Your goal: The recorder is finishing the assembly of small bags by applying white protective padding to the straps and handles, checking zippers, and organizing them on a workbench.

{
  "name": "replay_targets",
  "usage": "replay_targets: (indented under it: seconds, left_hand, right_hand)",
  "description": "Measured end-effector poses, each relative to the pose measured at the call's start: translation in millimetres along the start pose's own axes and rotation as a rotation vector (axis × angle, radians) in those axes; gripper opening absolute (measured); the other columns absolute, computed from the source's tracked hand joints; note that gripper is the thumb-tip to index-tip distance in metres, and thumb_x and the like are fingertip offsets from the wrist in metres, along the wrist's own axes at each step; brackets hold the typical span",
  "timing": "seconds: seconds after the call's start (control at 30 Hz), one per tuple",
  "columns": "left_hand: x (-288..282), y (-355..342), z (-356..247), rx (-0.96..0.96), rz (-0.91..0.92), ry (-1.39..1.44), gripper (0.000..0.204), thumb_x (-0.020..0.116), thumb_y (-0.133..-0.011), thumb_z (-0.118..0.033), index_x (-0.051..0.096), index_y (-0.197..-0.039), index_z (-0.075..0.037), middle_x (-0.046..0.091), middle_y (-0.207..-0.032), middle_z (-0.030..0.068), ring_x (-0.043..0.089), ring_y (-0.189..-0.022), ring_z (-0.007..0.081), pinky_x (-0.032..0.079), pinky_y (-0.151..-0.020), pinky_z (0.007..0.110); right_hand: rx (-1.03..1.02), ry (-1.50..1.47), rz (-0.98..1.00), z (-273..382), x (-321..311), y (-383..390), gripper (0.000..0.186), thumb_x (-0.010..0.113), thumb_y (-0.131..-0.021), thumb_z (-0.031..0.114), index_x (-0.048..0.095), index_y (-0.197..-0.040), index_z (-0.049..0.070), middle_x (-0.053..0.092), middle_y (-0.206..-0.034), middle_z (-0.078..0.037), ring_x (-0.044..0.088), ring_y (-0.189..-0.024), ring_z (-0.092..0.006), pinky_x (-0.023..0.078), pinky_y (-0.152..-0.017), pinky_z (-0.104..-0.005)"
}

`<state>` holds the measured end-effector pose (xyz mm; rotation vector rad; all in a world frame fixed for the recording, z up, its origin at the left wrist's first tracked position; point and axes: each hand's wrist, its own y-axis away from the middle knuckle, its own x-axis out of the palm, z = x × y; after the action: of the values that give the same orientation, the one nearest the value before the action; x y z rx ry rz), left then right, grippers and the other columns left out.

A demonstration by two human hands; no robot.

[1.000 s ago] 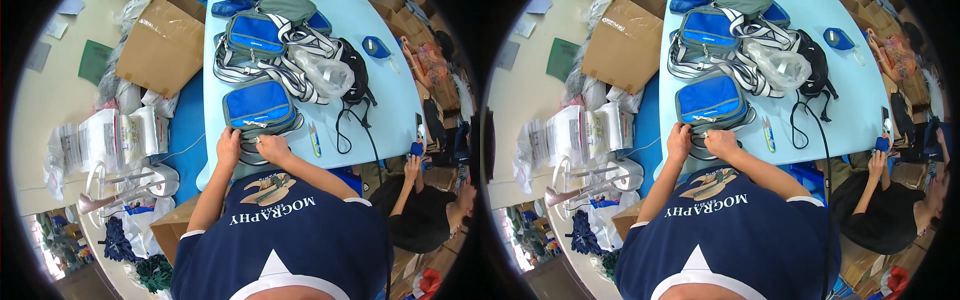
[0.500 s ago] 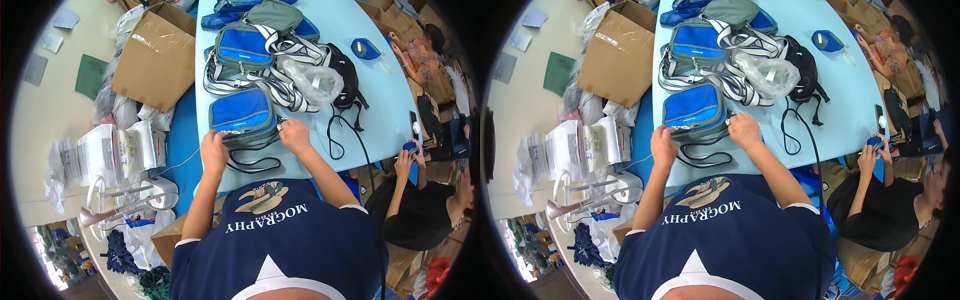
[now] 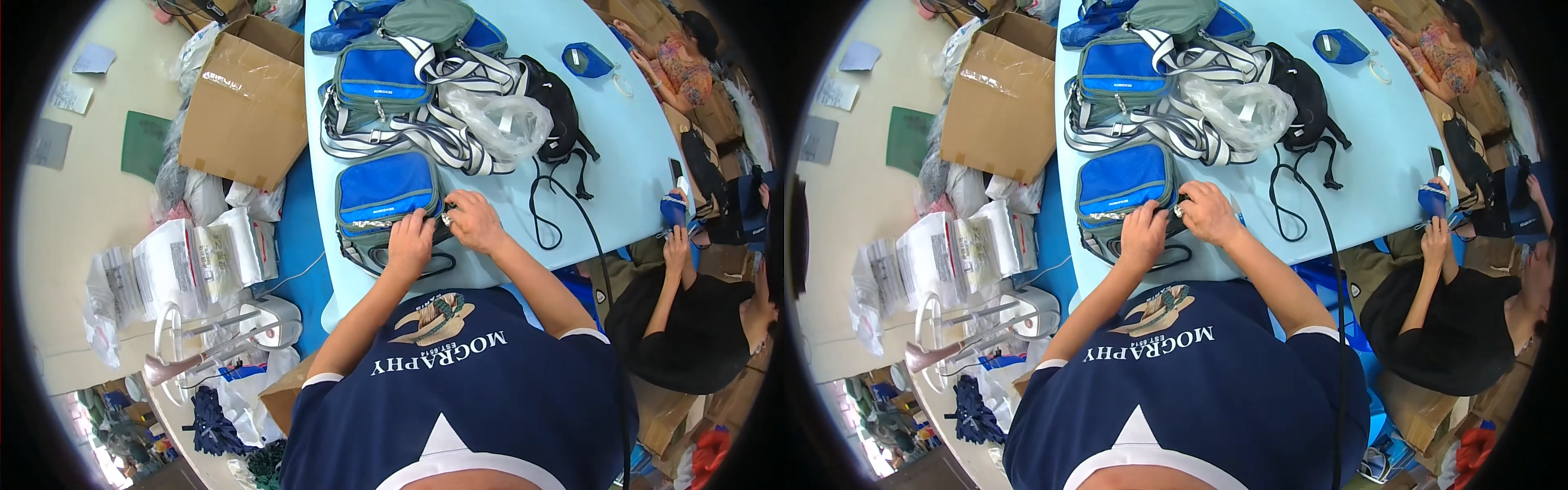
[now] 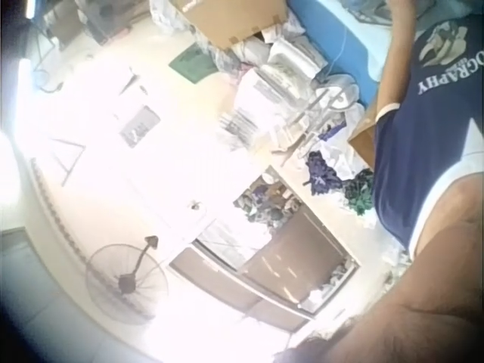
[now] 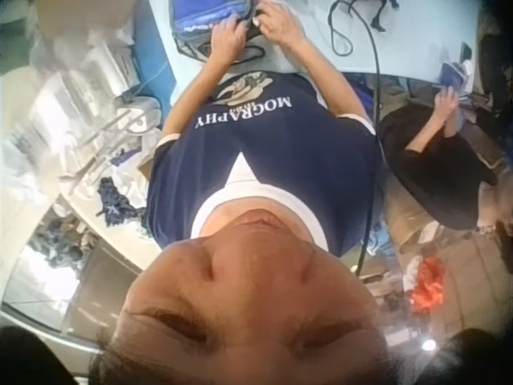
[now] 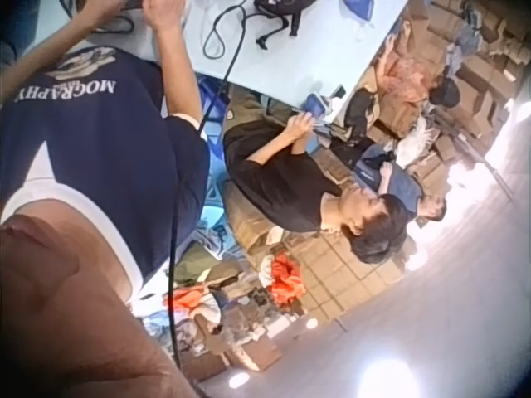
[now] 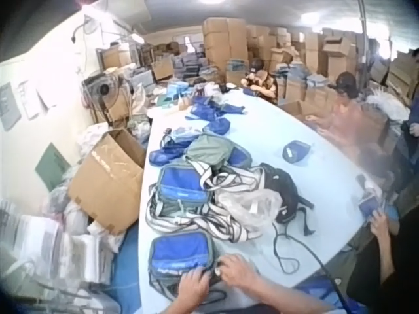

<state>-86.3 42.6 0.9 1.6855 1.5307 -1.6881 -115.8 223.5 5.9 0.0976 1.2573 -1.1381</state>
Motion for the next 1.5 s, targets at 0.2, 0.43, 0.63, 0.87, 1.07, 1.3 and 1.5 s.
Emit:
replay_targets:
  seconds: [0.2,0.43,0.63,0.87,1.07,1.3,1.5]
  left_hand:
    - [-1,-6,-7,-0.173,0.032,-0.063,0.022,0.063,-0.071,-0.012,0.058,-0.092,-0.007,0.052,-0.097,0.0098,0.051,-0.086,0.0256,0.041,-0.070,0.037]
    - [-14,-1,-8,-0.048,-0.017,0.042,0.016,0.055,-0.064,-0.005,0.052,-0.080,-0.004,0.050,-0.093,0.0117,0.052,-0.080,0.0267,0.042,-0.066,0.036]
    - [-21,24,-8,-0.424,-0.041,0.428,0.007,0.057,-0.078,-0.010,0.057,-0.081,-0.004,0.056,-0.086,0.0117,0.058,-0.075,0.0295,0.046,-0.066,0.040]
    - [-16,33,24,-1.418,0.016,1.318,0.034,0.059,-0.085,-0.031,0.062,-0.087,0.002,0.059,-0.071,0.0064,0.045,-0.041,0.0114,0.029,-0.035,0.024]
    - [-5,17,12,-1.487,-0.008,1.656,0.028,0.063,-0.084,-0.027,0.050,-0.069,-0.008,0.048,-0.059,0.0001,0.037,-0.041,0.0094,0.024,-0.037,0.023]
    - [-1,33,12,-1.222,0.053,1.587,0.026,0.063,-0.084,-0.023,0.056,-0.068,-0.004,0.051,-0.056,0.0009,0.040,-0.040,0.0085,0.025,-0.037,0.022]
    - [-30,56,31,-0.686,-0.408,0.502,0.016,0.059,-0.078,0.000,0.061,-0.093,-0.005,0.059,-0.093,0.0131,0.059,-0.082,0.0253,0.047,-0.073,0.033]
  right_hand:
    - [0.062,-0.062,-0.003,7,0,2,0.008,0.059,-0.068,0.008,0.058,-0.075,0.004,0.057,-0.098,-0.009,0.055,-0.091,-0.0268,0.045,-0.075,-0.0384]
    - [0.663,-0.063,0.033,-13,17,-7,0.012,0.053,-0.076,0.016,0.058,-0.076,0.006,0.060,-0.086,-0.009,0.058,-0.079,-0.0331,0.045,-0.064,-0.0449]
    - [0.626,-0.089,0.055,-12,23,-10,0.023,0.055,-0.079,0.026,0.060,-0.077,0.003,0.059,-0.078,-0.014,0.058,-0.068,-0.0349,0.045,-0.062,-0.0448]
    - [0.949,-0.277,0.296,10,33,-36,0.047,0.060,-0.078,0.041,0.061,-0.063,-0.003,0.059,-0.063,-0.022,0.058,-0.061,-0.0362,0.044,-0.057,-0.0429]
    - [0.917,-0.362,0.192,8,47,-26,0.046,0.060,-0.079,0.037,0.059,-0.061,-0.004,0.057,-0.059,-0.021,0.057,-0.057,-0.0348,0.043,-0.055,-0.0422]
    - [1.097,-0.631,0.125,4,45,-20,0.044,0.058,-0.083,0.035,0.058,-0.061,-0.003,0.056,-0.051,-0.013,0.056,-0.047,-0.0200,0.042,-0.048,-0.0352]
    - [0.567,-0.056,0.080,54,25,-41,0.026,0.064,-0.078,0.030,0.059,-0.080,0.005,0.061,-0.072,-0.011,0.060,-0.062,-0.0271,0.046,-0.053,-0.0352]
